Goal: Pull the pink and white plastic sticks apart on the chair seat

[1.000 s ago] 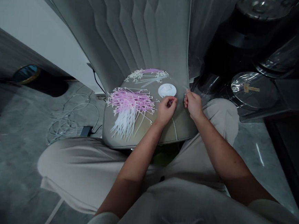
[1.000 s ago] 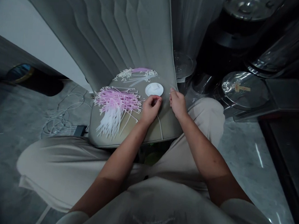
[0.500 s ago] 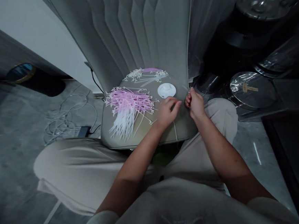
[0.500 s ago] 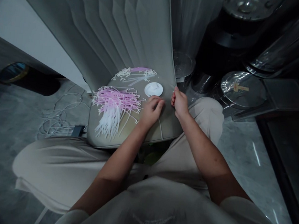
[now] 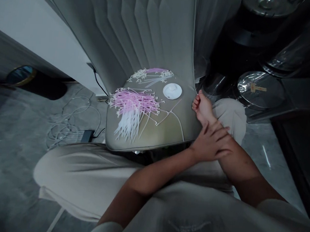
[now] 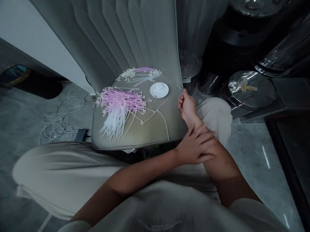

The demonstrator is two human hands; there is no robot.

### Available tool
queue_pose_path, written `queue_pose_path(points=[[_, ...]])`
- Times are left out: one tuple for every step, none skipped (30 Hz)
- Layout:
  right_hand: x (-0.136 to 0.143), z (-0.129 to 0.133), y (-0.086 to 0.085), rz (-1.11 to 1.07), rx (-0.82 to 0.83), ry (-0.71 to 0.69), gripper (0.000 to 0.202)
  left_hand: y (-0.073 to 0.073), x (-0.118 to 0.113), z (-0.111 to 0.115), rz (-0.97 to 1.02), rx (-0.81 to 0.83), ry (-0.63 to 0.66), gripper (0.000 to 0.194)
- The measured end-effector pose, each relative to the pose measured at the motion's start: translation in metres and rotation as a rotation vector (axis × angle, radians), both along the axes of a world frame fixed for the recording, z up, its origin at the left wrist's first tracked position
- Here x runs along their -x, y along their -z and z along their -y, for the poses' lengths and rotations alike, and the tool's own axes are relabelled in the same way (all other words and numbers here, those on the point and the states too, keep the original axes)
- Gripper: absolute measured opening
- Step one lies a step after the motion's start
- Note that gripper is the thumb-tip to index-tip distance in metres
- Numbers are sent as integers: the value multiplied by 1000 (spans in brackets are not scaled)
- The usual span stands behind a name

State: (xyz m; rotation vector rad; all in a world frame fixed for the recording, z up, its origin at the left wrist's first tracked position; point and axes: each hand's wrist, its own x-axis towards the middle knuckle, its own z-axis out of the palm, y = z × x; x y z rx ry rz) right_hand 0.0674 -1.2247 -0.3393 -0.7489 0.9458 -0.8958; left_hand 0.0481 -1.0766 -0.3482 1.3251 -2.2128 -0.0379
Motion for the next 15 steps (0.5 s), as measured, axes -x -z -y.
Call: queue_pose_path(points=[[-1,-1,0,-8,2,-7,47,-2,8,-7,35,-13,56,63],[-2,-2,0,-17,0,-14,47,-5,15,-13,61,-16,121,66],[-3,-3,0,-27,-8,-20,47,-7,21,-19,83,-23,167,69],[-4,-3,-1,-33,-15,-24,47,-9,26,-24,98,-19,206,72],[-5,-4,-1,-35,-19,-29,46,-11,29,-28,111,-12,232,75],[-5,-4,-1,-35,-20,-33,45,-12,30,-29,125,-5,247,77],[-6,-3,-2,-37,-22,-38,45,-12,29,-29,138,8,259,78],[-6,-3,-2,-42,-24,-42,44,-12,25,-28,151,23,271,78],[-7,-3,-2,-50,-26,-46,44,-11,21,-25,163,39,284,77],[-8,-2,-2,-61,-28,-47,44,-10,15,-22,170,57,300,77],[-9,-2,-2,-73,-31,-46,45,-8,10,-18,175,69,309,76],[-10,-2,-2,-84,-29,-42,46,-7,4,-14,175,76,306,77],[-11,-2,-2,-89,-20,-36,46,-6,-1,-10,174,75,289,79],[-12,-2,-2,-93,-9,-28,46,-5,-6,-6,170,70,263,82],[-13,-2,-1,-97,2,-25,46,-4,-10,-3,166,63,235,85]])
